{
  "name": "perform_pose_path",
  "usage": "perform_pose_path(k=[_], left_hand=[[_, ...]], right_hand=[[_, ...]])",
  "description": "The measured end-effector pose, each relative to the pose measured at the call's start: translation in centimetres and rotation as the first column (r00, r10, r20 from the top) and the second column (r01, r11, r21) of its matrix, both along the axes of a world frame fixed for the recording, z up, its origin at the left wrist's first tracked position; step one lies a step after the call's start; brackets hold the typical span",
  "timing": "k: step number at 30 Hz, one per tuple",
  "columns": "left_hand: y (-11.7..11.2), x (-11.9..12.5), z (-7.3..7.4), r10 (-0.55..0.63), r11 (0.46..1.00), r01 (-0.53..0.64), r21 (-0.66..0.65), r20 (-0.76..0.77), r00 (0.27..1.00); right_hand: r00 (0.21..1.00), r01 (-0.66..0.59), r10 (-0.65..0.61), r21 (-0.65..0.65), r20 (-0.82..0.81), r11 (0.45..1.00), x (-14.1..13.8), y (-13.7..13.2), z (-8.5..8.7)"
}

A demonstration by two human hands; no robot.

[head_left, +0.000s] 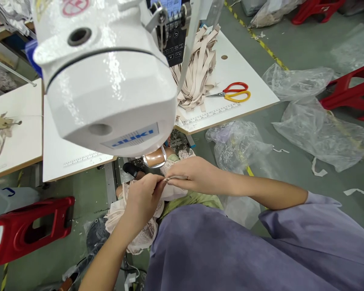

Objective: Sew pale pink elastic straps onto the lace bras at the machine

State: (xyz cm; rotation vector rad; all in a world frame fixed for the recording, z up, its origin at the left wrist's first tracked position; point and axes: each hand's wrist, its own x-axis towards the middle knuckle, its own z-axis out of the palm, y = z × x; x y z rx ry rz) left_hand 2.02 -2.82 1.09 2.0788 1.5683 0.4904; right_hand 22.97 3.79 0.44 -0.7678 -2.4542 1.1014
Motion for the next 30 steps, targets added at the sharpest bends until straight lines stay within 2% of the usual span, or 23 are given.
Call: perform_pose_path(k=[2, 4, 7, 9, 10, 11, 13, 16, 18, 21, 23, 26, 28, 30], left_hand=[[0.0, 0.4, -0.1, 0.023, 0.992, -0.014, 0.124, -0.076, 0.997], [0.1, 0.6, -0.1, 0.035, 0.986, -0.024, 0.162, -0.070, 0.997], [0.5, 0.3, -0.5, 0.133, 0.983, -0.136, 0.124, 0.033, 0.991], [0.9, -0.4, -1.2, 0.228, 0.958, -0.232, 0.168, 0.042, 0.973], [1.1, -0.9, -1.6, 0.243, 0.946, -0.240, 0.216, 0.013, 0.970], [1.3, -1.4, -2.1, 0.226, 0.939, -0.208, 0.274, -0.034, 0.974], [1.7, -2.5, -3.0, 0.119, 0.915, -0.050, 0.400, -0.150, 0.982], [2.1, -4.0, -4.1, -0.012, 0.806, 0.176, 0.565, -0.282, 0.959], [2.3, -4.5, -4.5, -0.033, 0.757, 0.241, 0.607, -0.334, 0.942], [2.5, -4.7, -4.5, -0.041, 0.739, 0.293, 0.607, -0.394, 0.918], [2.5, -4.4, -4.2, -0.020, 0.739, 0.301, 0.602, -0.427, 0.904], [2.3, -3.4, -3.2, 0.038, 0.793, 0.273, 0.544, -0.492, 0.870], [2.1, -2.8, -2.4, 0.042, 0.841, 0.251, 0.478, -0.521, 0.852], [2.2, -2.8, -1.9, 0.027, 0.867, 0.243, 0.435, -0.529, 0.848]], right_hand=[[0.997, 0.070, -0.065, 0.139, -0.040, 0.988, -0.2, -0.2, 0.0], [0.991, 0.119, -0.102, 0.221, -0.087, 0.968, -0.5, 0.2, 0.2], [0.991, 0.108, -0.091, 0.196, -0.094, 0.975, -1.6, 2.0, 1.0], [0.997, 0.078, -0.076, 0.138, -0.021, 0.987, -2.5, 3.6, 1.6], [0.997, 0.071, -0.075, 0.114, 0.031, 0.991, -2.9, 4.4, 1.8], [0.994, 0.068, -0.076, 0.101, 0.082, 0.993, -3.3, 5.0, 2.1], [0.982, 0.074, -0.092, 0.117, 0.164, 0.990, -3.9, 5.6, 2.4], [0.967, 0.077, -0.113, 0.163, 0.226, 0.984, -4.3, 5.6, 2.9], [0.964, 0.072, -0.114, 0.176, 0.240, 0.982, -4.4, 5.5, 3.3], [0.956, 0.069, -0.119, 0.189, 0.269, 0.980, -4.3, 5.4, 3.6], [0.955, 0.071, -0.131, 0.221, 0.266, 0.973, -4.0, 5.2, 3.2], [0.977, 0.106, -0.167, 0.381, 0.130, 0.918, -3.4, 4.4, 1.2], [0.976, 0.189, -0.217, 0.520, -0.007, 0.833, -3.0, 3.5, -0.7], [0.949, 0.308, -0.289, 0.598, -0.131, 0.740, -2.9, 2.7, -2.4]])
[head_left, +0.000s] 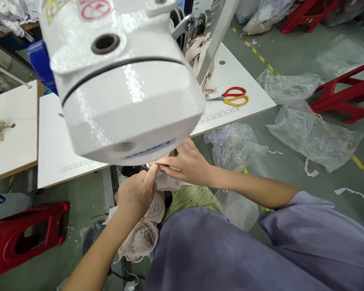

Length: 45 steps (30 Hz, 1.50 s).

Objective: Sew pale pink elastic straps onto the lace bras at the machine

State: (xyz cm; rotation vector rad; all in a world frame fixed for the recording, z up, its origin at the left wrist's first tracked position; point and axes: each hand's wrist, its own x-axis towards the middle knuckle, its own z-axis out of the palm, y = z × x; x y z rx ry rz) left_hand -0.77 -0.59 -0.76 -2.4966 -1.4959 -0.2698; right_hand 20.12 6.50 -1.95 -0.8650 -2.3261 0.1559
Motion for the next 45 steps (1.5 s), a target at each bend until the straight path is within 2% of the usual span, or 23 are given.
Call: perform_pose_path(k=[3, 5, 7, 9, 11, 13, 14, 19, 22, 26, 31, 35, 45], left_hand=[[0.8, -1.1, 0.4, -0.082, 0.996, 0.080, -0.047, -0.051, 0.995], [1.6, -2.2, 0.3, -0.200, 0.979, 0.196, -0.049, -0.094, 0.975], [2.1, -2.9, 0.2, -0.270, 0.963, 0.269, -0.026, -0.115, 0.956], [2.2, -2.8, 0.0, -0.243, 0.970, 0.243, -0.016, -0.120, 0.963], [1.8, -2.0, -0.2, -0.183, 0.983, 0.182, -0.018, -0.113, 0.977], [1.2, -0.9, -0.2, -0.139, 0.990, 0.140, 0.007, -0.096, 0.986], [0.9, -0.3, -0.1, -0.119, 0.992, 0.122, 0.029, -0.088, 0.989], [-0.1, 2.1, 0.2, -0.008, 0.994, 0.016, 0.106, -0.078, 0.997], [-0.1, 2.8, 0.2, 0.049, 0.994, -0.041, 0.097, -0.075, 0.996], [0.2, 3.2, 0.4, 0.093, 0.987, -0.085, 0.137, -0.053, 0.994], [0.5, 3.4, 0.6, 0.107, 0.984, -0.098, 0.149, -0.053, 0.993], [0.6, 3.2, 0.4, 0.112, 0.984, -0.105, 0.146, -0.040, 0.993], [0.1, 3.1, -0.3, 0.151, 0.979, -0.149, 0.140, -0.007, 0.988]], right_hand=[[0.990, 0.094, -0.091, 0.030, -0.106, 0.995, -0.2, -0.8, -1.2], [0.988, 0.075, -0.079, -0.034, -0.135, 0.997, -0.3, -1.1, -1.6], [0.981, 0.028, -0.057, -0.152, -0.187, 0.988, -0.4, -1.3, -2.4], [0.952, -0.018, -0.078, -0.308, -0.296, 0.951, -0.3, -1.8, -3.7], [0.915, -0.060, -0.136, -0.462, -0.380, 0.885, -0.1, -2.4, -5.0], [0.909, -0.085, -0.164, -0.553, -0.384, 0.829, 0.1, -2.8, -5.4], [0.921, -0.082, -0.156, -0.569, -0.357, 0.818, 0.2, -2.8, -5.2], [0.971, -0.074, -0.034, -0.436, -0.235, 0.897, 0.6, -1.2, -1.9], [0.976, -0.081, -0.005, -0.381, -0.220, 0.921, 0.6, 0.4, -1.0], [0.977, -0.110, 0.025, -0.402, -0.212, 0.909, 0.3, 2.2, -0.6], [0.970, -0.183, 0.082, -0.470, -0.228, 0.864, 0.1, 3.8, 0.3], [0.954, -0.229, 0.090, -0.505, -0.285, 0.832, 0.1, 4.4, 0.2], [0.954, -0.241, 0.113, -0.489, -0.276, 0.838, 0.1, 5.1, -0.3]])
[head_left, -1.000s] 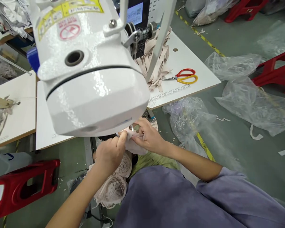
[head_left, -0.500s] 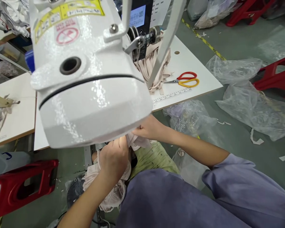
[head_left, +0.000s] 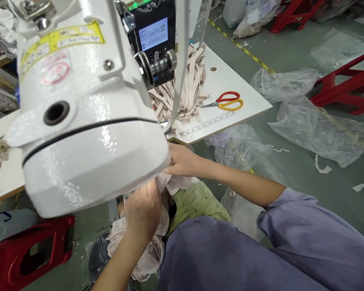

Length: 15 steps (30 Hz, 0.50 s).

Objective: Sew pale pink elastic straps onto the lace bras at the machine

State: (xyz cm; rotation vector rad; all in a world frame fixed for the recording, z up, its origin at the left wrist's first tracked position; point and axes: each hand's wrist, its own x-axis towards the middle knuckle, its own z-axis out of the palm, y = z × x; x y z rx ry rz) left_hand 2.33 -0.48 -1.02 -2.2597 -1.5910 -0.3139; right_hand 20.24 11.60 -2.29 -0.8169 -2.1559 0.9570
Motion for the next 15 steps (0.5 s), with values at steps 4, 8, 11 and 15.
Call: perform_pose_path(k=[4, 8, 11, 15], left_hand=[[0.1, 0.1, 0.0, -0.013, 1.000, 0.012, 0.005, 0.018, 1.000], [0.0, -0.5, -0.2, 0.007, 0.998, -0.004, -0.056, 0.059, 0.998], [-0.3, -1.1, -0.4, 0.076, 0.994, -0.072, -0.077, 0.055, 0.996], [-0.4, -1.2, -0.4, 0.022, 0.997, -0.015, -0.082, 0.089, 0.996]], right_hand=[[1.000, -0.004, 0.004, 0.003, 0.005, 1.000, 0.4, 0.0, -0.1], [1.000, 0.017, -0.017, -0.017, -0.025, 1.000, 0.3, -0.2, -0.2], [0.998, 0.008, -0.009, -0.014, -0.062, 1.000, -0.1, -0.5, -0.3], [0.995, 0.039, -0.041, -0.030, -0.087, 0.999, 0.2, -0.7, -0.7]])
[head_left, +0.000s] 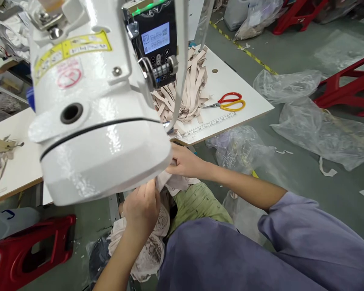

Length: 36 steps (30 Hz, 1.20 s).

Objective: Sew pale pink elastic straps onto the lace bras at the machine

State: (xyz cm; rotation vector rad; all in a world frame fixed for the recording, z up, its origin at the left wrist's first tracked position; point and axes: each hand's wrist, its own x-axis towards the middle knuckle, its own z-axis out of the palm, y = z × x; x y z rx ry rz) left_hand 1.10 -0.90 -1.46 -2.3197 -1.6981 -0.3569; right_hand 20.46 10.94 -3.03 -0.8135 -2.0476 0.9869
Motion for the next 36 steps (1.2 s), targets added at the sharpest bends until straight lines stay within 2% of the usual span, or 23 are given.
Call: perform_pose_path(k=[3, 6, 9, 11, 13, 15, 17, 19, 21, 23, 24, 26, 27, 29, 31, 32, 34, 35, 36], left_hand=[[0.0, -0.1, 0.0, -0.022, 1.000, 0.022, 0.003, 0.067, 0.998], [-0.4, -0.3, -0.2, 0.107, 0.994, -0.098, -0.057, 0.196, 0.975], [-1.0, -0.4, -0.3, 0.290, 0.955, -0.238, -0.176, 0.400, 0.869], [-1.2, -0.4, -0.3, 0.356, 0.932, -0.247, -0.265, 0.555, 0.752], [-1.1, -0.6, -0.1, 0.392, 0.914, -0.183, -0.363, 0.666, 0.634], [-0.7, -1.0, 0.0, 0.432, 0.878, -0.081, -0.472, 0.706, 0.561], [-0.2, -1.3, 0.1, 0.449, 0.824, 0.043, -0.564, 0.698, 0.558], [-0.2, -1.1, 0.0, 0.409, 0.777, 0.185, -0.602, 0.706, 0.579], [-0.9, -0.4, -0.2, 0.385, 0.719, 0.344, -0.604, 0.759, 0.525], [-2.3, 0.4, 0.0, 0.434, 0.662, 0.470, -0.584, 0.810, 0.394], [-3.3, 0.6, 0.2, 0.470, 0.656, 0.492, -0.573, 0.820, 0.327], [-5.2, 0.1, 1.0, 0.520, 0.701, 0.423, -0.574, 0.817, 0.248], [-6.0, -0.6, 1.6, 0.532, 0.735, 0.348, -0.582, 0.813, 0.237], [-7.1, -2.5, 2.6, 0.559, 0.778, 0.177, -0.603, 0.793, 0.243], [-7.4, -4.7, 3.3, 0.585, 0.773, 0.072, -0.631, 0.752, 0.303], [-7.4, -5.7, 3.4, 0.592, 0.760, 0.055, -0.648, 0.724, 0.355], [-7.0, -7.3, 2.9, 0.585, 0.718, 0.070, -0.692, 0.655, 0.479], [-6.7, -7.9, 2.3, 0.573, 0.704, 0.061, -0.708, 0.616, 0.540], [-6.6, -8.2, 1.5, 0.566, 0.709, 0.010, -0.705, 0.578, 0.587]], right_hand=[[1.000, 0.023, -0.023, -0.025, -0.008, 0.999, 0.5, -0.1, -0.2], [0.999, 0.040, -0.041, -0.057, -0.017, 0.998, 0.5, -0.6, -0.3], [0.998, 0.064, -0.067, -0.097, -0.023, 0.993, 0.5, -1.4, -0.6], [0.996, 0.084, -0.087, -0.124, -0.014, 0.989, 0.7, -1.8, -1.2], [0.996, 0.088, -0.085, -0.118, 0.031, 0.989, 1.2, -2.0, -2.0], [0.992, 0.060, -0.053, -0.059, 0.116, 0.996, 1.7, -2.2, -2.7], [0.979, 0.018, -0.022, 0.020, 0.203, 1.000, 2.3, -2.8, -2.8], [0.964, -0.048, 0.032, 0.054, 0.263, 0.997, 3.1, -4.0, -1.8], [0.950, -0.174, 0.176, -0.029, 0.258, 0.984, 4.0, -5.8, 0.1], [0.918, -0.325, 0.360, -0.204, 0.167, 0.923, 4.7, -7.7, 2.5], [0.900, -0.382, 0.425, -0.291, 0.101, 0.877, 4.8, -8.6, 3.5], [0.876, -0.443, 0.482, -0.410, -0.011, 0.797, 4.0, -9.7, 4.4], [0.872, -0.455, 0.487, -0.442, -0.045, 0.773, 3.1, -10.0, 4.2], [0.876, -0.458, 0.473, -0.469, -0.092, 0.755, 0.3, -10.0, 2.6], [0.889, -0.456, 0.411, -0.492, -0.204, 0.742, -3.6, -9.9, 0.0], [0.891, -0.453, 0.344, -0.535, -0.296, 0.713, -5.6, -9.8, -1.3], [0.877, -0.442, 0.131, -0.669, -0.462, 0.597, -8.9, -9.9, -3.6], [0.867, -0.427, 0.011, -0.733, -0.498, 0.529, -10.1, -10.1, -4.5], [0.860, -0.399, -0.095, -0.777, -0.501, 0.486, -10.8, -10.3, -5.2]])
